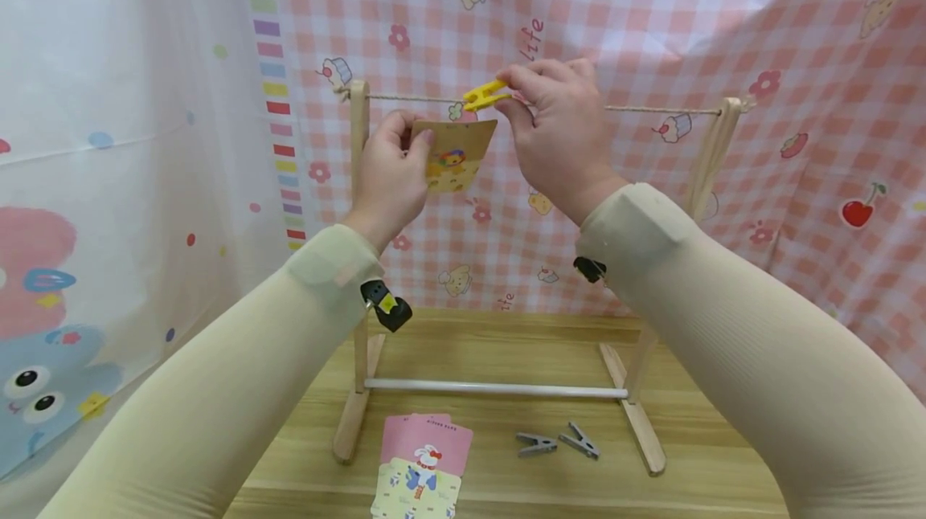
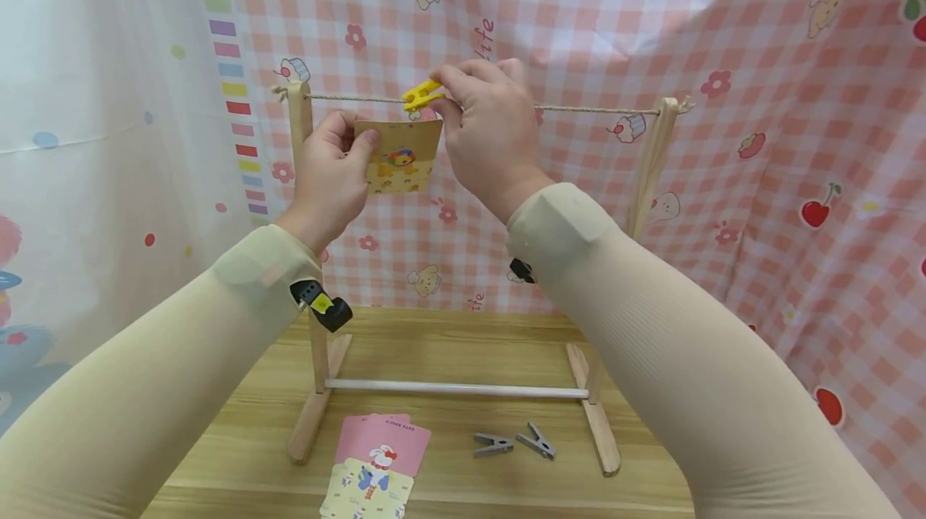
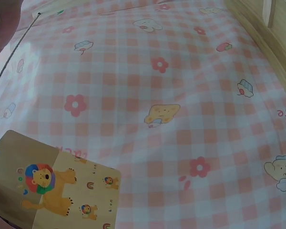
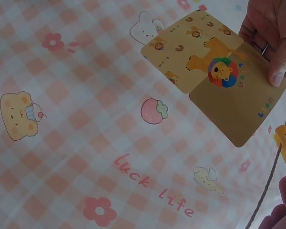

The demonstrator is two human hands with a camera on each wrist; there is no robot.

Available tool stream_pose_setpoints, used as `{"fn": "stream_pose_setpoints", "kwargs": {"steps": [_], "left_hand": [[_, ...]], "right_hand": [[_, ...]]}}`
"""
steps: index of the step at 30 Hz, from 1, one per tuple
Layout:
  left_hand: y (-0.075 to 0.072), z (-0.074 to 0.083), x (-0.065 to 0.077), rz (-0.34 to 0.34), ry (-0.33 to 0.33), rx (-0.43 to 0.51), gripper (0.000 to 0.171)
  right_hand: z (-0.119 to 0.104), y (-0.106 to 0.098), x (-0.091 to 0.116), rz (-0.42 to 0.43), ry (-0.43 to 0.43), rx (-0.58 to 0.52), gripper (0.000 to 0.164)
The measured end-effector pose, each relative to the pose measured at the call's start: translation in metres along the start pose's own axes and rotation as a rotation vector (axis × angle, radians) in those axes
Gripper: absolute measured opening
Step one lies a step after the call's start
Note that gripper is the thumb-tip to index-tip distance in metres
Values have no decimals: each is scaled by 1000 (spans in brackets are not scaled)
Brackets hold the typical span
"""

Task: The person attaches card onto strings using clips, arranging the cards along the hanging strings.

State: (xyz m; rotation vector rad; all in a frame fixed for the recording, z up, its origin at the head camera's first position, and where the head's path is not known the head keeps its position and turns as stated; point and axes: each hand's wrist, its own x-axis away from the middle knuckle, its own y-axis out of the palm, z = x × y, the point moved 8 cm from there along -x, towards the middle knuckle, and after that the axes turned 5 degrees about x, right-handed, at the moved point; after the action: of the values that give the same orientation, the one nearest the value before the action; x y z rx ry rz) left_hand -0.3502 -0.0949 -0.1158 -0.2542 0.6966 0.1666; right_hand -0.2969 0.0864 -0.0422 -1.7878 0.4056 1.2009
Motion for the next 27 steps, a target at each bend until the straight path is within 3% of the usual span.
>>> {"fn": "stream_pose_setpoints", "kwargs": {"steps": [11,27], "left_hand": [[0,-2,0,2,-12,30,17],[1,-2,2,-4,-8,26,20]], "right_hand": [[2,9,-1,-58,27,10,28],[-2,18,1,-92,-1,12,22]]}}
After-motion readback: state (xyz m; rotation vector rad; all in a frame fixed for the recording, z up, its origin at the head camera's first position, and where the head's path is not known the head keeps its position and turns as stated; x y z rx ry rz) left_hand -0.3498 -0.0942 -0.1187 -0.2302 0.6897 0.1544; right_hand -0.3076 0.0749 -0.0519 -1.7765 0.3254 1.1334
